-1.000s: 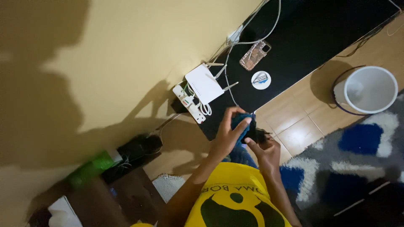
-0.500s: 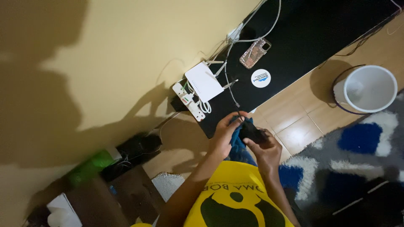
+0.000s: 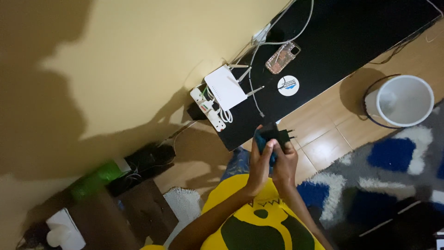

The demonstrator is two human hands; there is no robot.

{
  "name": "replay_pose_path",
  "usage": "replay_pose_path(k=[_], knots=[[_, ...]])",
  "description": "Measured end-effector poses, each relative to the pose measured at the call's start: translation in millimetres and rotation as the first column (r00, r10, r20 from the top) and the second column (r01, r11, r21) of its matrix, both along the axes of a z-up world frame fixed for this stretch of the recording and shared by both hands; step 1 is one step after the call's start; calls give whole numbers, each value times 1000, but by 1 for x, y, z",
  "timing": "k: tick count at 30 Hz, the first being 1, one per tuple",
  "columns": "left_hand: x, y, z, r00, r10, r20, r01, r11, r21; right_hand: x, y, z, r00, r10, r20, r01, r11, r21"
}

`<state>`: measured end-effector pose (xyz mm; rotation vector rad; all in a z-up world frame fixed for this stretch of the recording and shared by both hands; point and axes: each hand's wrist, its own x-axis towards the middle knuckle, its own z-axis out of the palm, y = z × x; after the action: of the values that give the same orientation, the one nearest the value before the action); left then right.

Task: The person wipes a desk, a phone, and a router with a cloth before cleaning a coaster. They rinse the cloth in a bucket of water and continue wiping the coaster, the desk, the router, and the inside of a shelf.

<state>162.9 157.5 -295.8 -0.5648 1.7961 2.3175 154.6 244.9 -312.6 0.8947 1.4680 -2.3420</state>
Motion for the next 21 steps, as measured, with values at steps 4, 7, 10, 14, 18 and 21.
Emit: replay_pose_path(k=[4,7,10,14,18,21], knots=[[15,-3,-57,952,35,304,-117,959,257,-24,-2,2,922,333,-197,-52,612,789],[12,-16,-59,898,45,437,-276,832,482,-30,-9,-4,837,357,-414,48,706,707],[12,-32,-92,909,83,409,-326,754,570,-23,-22,-20,897,246,-368,-25,858,513],[-2,-55,-66,913,174,368,-356,781,513,-33,-45,11,990,117,-78,-105,983,148],[-13,-87,-42,906,233,352,-301,942,151,-56,-80,34,944,311,109,-329,879,345],[-22,-130,-65,914,277,295,-307,950,57,-60,-110,-31,886,434,-162,-362,867,342]])
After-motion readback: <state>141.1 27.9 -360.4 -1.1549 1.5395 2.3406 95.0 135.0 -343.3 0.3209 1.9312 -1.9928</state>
